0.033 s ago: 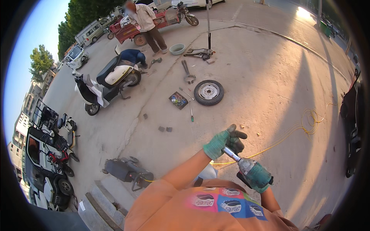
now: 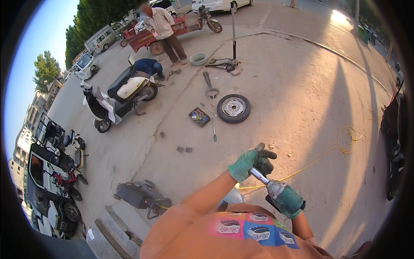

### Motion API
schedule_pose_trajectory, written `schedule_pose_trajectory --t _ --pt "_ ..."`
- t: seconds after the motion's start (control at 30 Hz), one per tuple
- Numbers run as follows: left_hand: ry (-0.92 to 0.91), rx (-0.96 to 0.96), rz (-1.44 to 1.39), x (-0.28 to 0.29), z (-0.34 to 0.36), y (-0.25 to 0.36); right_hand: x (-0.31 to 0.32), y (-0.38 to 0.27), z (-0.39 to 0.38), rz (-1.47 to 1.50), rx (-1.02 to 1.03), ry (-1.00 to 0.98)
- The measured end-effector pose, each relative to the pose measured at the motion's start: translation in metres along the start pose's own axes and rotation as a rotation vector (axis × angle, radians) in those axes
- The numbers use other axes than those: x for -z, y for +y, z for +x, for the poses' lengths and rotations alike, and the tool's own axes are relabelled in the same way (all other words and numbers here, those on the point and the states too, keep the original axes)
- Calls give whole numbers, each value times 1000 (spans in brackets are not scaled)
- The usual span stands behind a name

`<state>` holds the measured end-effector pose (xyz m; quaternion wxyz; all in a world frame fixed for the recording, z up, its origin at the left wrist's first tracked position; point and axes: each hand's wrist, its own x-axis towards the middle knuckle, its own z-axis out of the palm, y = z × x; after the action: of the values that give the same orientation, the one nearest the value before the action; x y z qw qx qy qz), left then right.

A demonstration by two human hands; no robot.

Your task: The person removes a wheel from a three-wheeled vehicle using a cordless impact wrench, then carries the wheel away. The person also handles a manual pump and a tire rim separately.

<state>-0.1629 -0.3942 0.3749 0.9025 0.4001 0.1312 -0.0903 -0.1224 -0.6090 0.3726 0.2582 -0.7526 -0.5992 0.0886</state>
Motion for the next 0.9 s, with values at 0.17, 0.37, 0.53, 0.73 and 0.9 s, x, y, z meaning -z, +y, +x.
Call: schedule_pose_trajectory --t 0.17,0.37,0.53,0.73,0.9 --pt "-70 -33 83 33 52 57 -4 43 62 -44 -3 33" --pt "-16 -23 109 32 121 110 36 92 115 -145 -166 21" --pt "46 -66 79 35 190 133 53 164 144 -180 -158 7" --pt "156 -99 95 41 282 156 92 265 192 4 58 -38" --pt "211 -79 185 12 373 162 122 374 197 98 203 -15"
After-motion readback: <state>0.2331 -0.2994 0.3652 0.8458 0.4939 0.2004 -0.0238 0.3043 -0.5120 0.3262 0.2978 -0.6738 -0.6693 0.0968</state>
